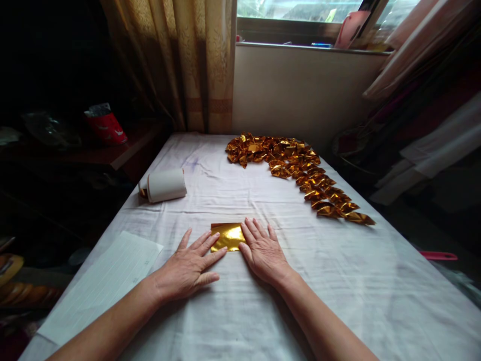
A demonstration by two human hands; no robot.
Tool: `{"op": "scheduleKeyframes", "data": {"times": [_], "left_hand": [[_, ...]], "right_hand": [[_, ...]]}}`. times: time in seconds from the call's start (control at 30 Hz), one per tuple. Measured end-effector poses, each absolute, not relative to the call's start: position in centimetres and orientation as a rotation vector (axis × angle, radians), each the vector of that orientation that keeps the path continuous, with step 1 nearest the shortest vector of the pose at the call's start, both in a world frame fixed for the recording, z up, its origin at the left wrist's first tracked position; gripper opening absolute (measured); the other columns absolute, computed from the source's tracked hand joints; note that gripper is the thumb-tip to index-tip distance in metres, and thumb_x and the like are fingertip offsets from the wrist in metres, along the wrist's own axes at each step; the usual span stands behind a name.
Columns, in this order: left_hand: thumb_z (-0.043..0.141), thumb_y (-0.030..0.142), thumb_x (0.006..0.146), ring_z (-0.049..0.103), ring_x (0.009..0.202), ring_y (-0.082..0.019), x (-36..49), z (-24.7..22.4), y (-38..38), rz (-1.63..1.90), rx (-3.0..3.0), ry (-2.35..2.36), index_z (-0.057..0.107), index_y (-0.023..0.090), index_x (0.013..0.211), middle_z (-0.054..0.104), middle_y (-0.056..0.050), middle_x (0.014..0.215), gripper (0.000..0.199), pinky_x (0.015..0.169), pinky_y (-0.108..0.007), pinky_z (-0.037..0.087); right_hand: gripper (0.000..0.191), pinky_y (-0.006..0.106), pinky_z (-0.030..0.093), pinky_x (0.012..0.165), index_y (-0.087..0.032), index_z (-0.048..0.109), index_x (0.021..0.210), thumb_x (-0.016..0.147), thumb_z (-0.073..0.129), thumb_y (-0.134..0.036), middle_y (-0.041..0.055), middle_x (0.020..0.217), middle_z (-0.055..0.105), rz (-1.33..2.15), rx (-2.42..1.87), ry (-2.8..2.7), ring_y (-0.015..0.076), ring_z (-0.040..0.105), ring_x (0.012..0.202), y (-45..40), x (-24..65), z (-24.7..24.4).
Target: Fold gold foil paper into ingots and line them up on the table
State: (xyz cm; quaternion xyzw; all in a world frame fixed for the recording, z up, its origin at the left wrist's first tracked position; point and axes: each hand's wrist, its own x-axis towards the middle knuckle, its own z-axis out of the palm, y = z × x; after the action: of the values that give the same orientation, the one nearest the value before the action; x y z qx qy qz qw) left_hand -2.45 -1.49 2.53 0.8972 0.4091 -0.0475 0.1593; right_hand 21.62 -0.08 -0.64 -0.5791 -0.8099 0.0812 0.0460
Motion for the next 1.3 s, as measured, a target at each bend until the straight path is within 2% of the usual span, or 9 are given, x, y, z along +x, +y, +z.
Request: {"op": "scheduleKeyframes", "data": {"times": [0.43,0.53,0.63,0.83,0.9,0.97,1.1,1.2,1.3], "left_hand": [[0.042,0.051,0.097,0.023,0.147,-0.037,-1.3,1.9,2.7,0.01,2.55,1.328,0.044,0.037,0.144,0.031,-0.01,0.158,0.049,0.11,-0.073,0.005],[0.041,0.045,0.099,0.03,0.144,-0.035,-0.3,1.7,4.5,0.166,2.537,1.333,0.057,0.041,0.131,0.041,-0.004,0.154,0.036,0.109,-0.075,0.004],[0.043,0.034,0.099,0.042,0.137,-0.029,0.5,1.0,5.4,0.344,2.472,1.423,0.067,0.037,0.113,0.054,-0.001,0.144,0.028,0.11,-0.073,0.006],[0.056,0.032,0.092,0.059,0.116,-0.025,1.7,-0.2,5.6,0.694,2.314,1.655,0.071,0.028,0.086,0.071,-0.002,0.116,0.016,0.113,-0.064,0.017],[0.057,0.029,0.091,0.06,0.113,-0.024,2.0,-0.3,5.6,0.718,2.359,1.665,0.07,0.026,0.089,0.071,-0.003,0.114,0.014,0.114,-0.061,0.018],[0.057,0.03,0.091,0.057,0.119,-0.025,2.1,-0.3,5.5,0.691,2.43,1.64,0.069,0.026,0.104,0.068,-0.006,0.123,0.018,0.116,-0.059,0.017],[0.057,0.044,0.091,0.041,0.137,-0.032,2.0,-0.4,5.4,0.541,2.535,1.564,0.052,0.03,0.137,0.054,-0.008,0.144,0.048,0.116,-0.065,0.012],[0.054,0.049,0.092,0.037,0.14,-0.035,1.8,-0.6,5.3,0.444,2.564,1.573,0.047,0.031,0.142,0.051,-0.007,0.147,0.054,0.114,-0.069,0.009],[0.047,0.044,0.096,0.038,0.14,-0.034,1.6,-0.6,5.2,0.427,2.587,1.592,0.048,0.031,0.141,0.052,-0.006,0.146,0.046,0.114,-0.069,0.009]], "right_hand": [[0.053,0.054,0.021,0.117,-0.016,0.039,0.149,0.098,0.037,-0.028,0.0108,0.157,0.031,0.117,-1.686,-2.261,0.0269,0.028,0.146,1.8,21.0,0.4],[0.054,0.046,0.027,0.117,-0.016,0.038,0.15,0.098,0.038,-0.031,0.0101,0.156,0.033,0.177,-1.478,-2.293,0.0239,0.031,0.145,3.4,19.5,1.0],[0.052,0.041,0.028,0.117,-0.018,0.039,0.149,0.099,0.035,-0.03,0.0086,0.155,0.036,0.301,-1.384,-2.376,0.0205,0.035,0.143,5.2,18.2,1.0],[0.052,0.055,0.016,0.119,-0.018,0.038,0.149,0.1,0.036,-0.037,0.0097,0.158,0.029,0.367,-1.683,-2.448,0.0268,0.025,0.147,6.9,18.7,0.0],[0.054,0.058,0.014,0.118,-0.02,0.036,0.15,0.1,0.036,-0.042,0.0093,0.159,0.026,0.351,-1.706,-2.457,0.0275,0.021,0.148,6.7,19.4,-0.2],[0.054,0.058,0.015,0.117,-0.023,0.037,0.15,0.1,0.038,-0.043,0.0092,0.161,0.022,0.307,-1.695,-2.452,0.0285,0.019,0.149,6.4,19.8,-0.4],[0.05,0.056,0.018,0.117,-0.025,0.044,0.146,0.098,0.042,-0.04,0.0097,0.161,0.022,0.203,-1.638,-2.414,0.0291,0.021,0.148,6.1,20.1,-0.7],[0.05,0.056,0.014,0.119,-0.024,0.045,0.145,0.098,0.043,-0.04,0.0079,0.159,0.027,0.164,-1.571,-2.427,0.0286,0.02,0.148,6.0,20.1,-0.9],[0.05,0.056,0.01,0.12,-0.023,0.043,0.147,0.1,0.04,-0.04,0.0065,0.157,0.032,0.165,-1.516,-2.458,0.0275,0.019,0.149,5.9,20.0,-0.9]]}}
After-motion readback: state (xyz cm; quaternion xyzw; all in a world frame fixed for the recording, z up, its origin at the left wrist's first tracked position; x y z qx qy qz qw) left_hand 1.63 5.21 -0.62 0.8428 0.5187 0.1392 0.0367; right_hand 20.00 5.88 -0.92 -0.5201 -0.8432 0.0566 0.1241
